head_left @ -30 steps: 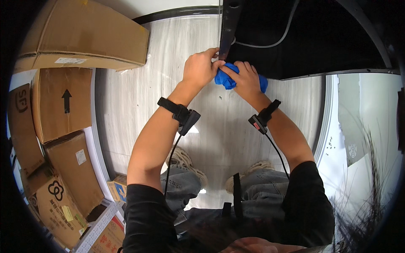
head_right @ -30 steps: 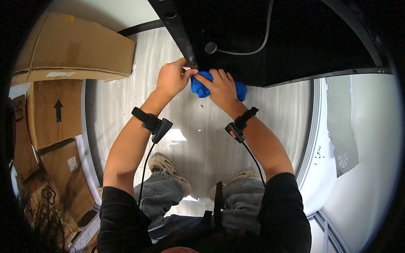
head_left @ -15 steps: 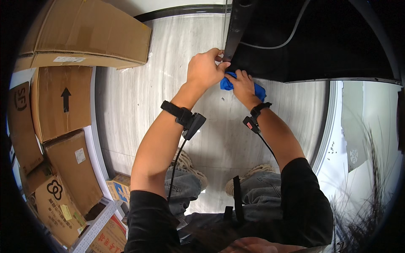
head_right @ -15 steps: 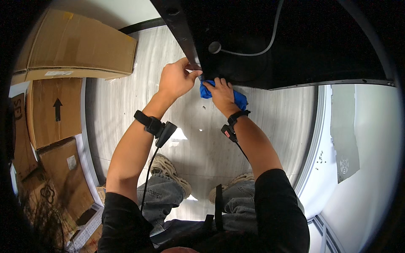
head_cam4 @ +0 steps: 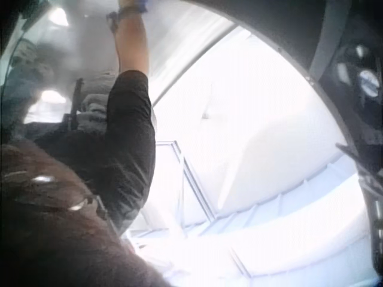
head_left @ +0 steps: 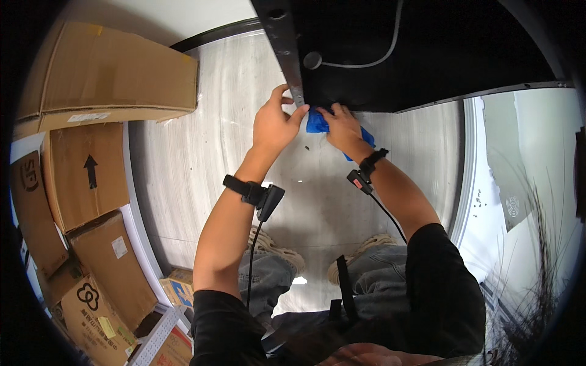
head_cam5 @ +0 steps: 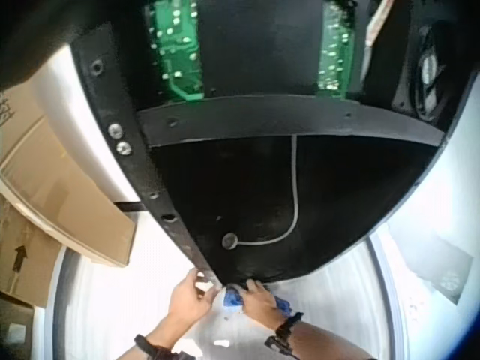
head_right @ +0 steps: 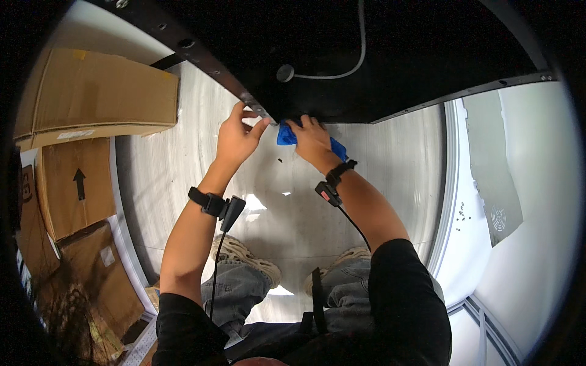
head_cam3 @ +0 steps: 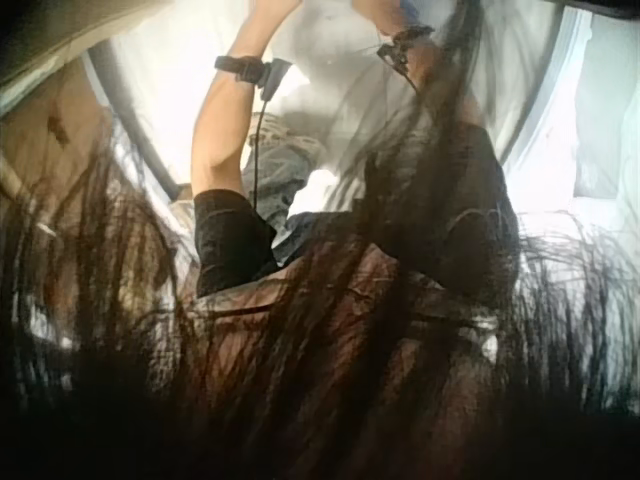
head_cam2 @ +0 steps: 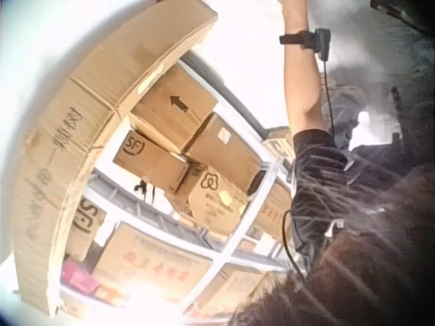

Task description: The person cleans the interior of a black electronic device with a blue cloth, focusing on the circuit board area. They then place the device on a white shelf and use a screwdriver to tighten screws on the back panel, securing the casing.

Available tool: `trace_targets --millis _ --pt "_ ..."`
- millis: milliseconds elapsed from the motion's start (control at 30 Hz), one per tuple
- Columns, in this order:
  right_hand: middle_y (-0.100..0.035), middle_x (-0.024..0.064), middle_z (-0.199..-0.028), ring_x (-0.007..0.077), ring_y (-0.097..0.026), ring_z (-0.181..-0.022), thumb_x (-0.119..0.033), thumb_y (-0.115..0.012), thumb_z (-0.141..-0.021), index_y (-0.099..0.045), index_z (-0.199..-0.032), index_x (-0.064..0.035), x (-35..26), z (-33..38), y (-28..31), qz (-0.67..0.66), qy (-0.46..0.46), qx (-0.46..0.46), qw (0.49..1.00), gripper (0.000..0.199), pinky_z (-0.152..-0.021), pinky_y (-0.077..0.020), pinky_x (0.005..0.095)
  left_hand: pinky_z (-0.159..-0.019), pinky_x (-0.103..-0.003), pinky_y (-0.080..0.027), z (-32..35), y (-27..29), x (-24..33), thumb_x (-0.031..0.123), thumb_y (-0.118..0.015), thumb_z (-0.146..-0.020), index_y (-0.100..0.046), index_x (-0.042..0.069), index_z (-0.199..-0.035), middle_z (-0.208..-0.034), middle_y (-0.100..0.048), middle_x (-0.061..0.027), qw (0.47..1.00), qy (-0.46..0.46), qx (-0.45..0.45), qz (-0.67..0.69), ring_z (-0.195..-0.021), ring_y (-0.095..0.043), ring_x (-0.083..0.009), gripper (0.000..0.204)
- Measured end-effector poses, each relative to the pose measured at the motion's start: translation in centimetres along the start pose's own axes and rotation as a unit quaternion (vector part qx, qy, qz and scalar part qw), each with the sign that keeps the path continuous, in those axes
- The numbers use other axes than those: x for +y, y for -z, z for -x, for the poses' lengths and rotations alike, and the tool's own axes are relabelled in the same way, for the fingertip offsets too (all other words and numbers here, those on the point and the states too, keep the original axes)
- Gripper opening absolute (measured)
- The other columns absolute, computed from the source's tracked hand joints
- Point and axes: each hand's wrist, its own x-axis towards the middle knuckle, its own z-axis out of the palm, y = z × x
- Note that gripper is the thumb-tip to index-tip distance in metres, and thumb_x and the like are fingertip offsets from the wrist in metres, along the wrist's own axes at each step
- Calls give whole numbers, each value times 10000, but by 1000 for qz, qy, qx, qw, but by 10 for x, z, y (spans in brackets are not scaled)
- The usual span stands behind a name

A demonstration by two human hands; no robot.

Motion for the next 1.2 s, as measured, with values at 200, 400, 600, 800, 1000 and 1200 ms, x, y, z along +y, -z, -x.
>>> trace_targets --millis 200,400,600,800,1000,1200 --pt "-500 151 -1174 368 -563 -1044 -91 -565 -858 -515 -1252 -172 41 7 9 47 -137 50 988 406 -836 -497 473 -745 -363 -548 27 -35 -23 185 -681 -852 -565 13 -1204 -1138 -669 -152 986 58 -145 -55 -833 -703 -291 408" --pt "-551 40 -1199 276 -571 -1008 -180 -587 -832 -623 -1226 -193 -5 -14 -20 103 -4 51 993 395 -814 -476 425 -923 -420 -514 36 -65 -10 194 -642 -806 -477 23 -1348 -1498 -361 -150 919 -83 -184 -340 -1145 -562 -352 591" --pt "-499 65 -1357 282 -555 -1038 -205 -568 -860 -618 -1275 -213 6 5 -32 176 26 37 983 418 -816 -472 427 -892 -359 -438 15 -66 8 173 -578 -820 -450 26 -1425 -1538 -326 -54 823 -95 -193 -526 -1179 -456 -257 635" --pt "-433 64 -1417 319 -524 -1132 -166 -524 -916 -507 -1399 -259 20 14 -6 141 -77 -73 984 492 -888 -491 507 -982 -371 -361 13 -73 -4 172 -585 -826 -600 16 -1283 -1461 -407 -59 820 -92 -197 -530 -1204 -433 -278 483" --pt "-412 41 -1455 335 -509 -1211 -118 -543 -916 -461 -1437 -283 112 52 28 177 -182 -76 964 553 -870 -533 501 -1026 -392 -350 14 -77 -7 151 -616 -795 -660 -21 -1145 -1413 -425 -130 837 -123 -188 -498 -1190 -433 -320 392" --pt "-439 48 -1456 328 -516 -1219 -102 -551 -900 -496 -1417 -280 119 47 25 74 -243 -60 965 550 -921 -524 416 -1008 -376 -377 16 -82 -7 134 -607 -783 -670 -13 -1101 -1368 -440 -163 860 -130 -168 -464 -1164 -438 -337 356"
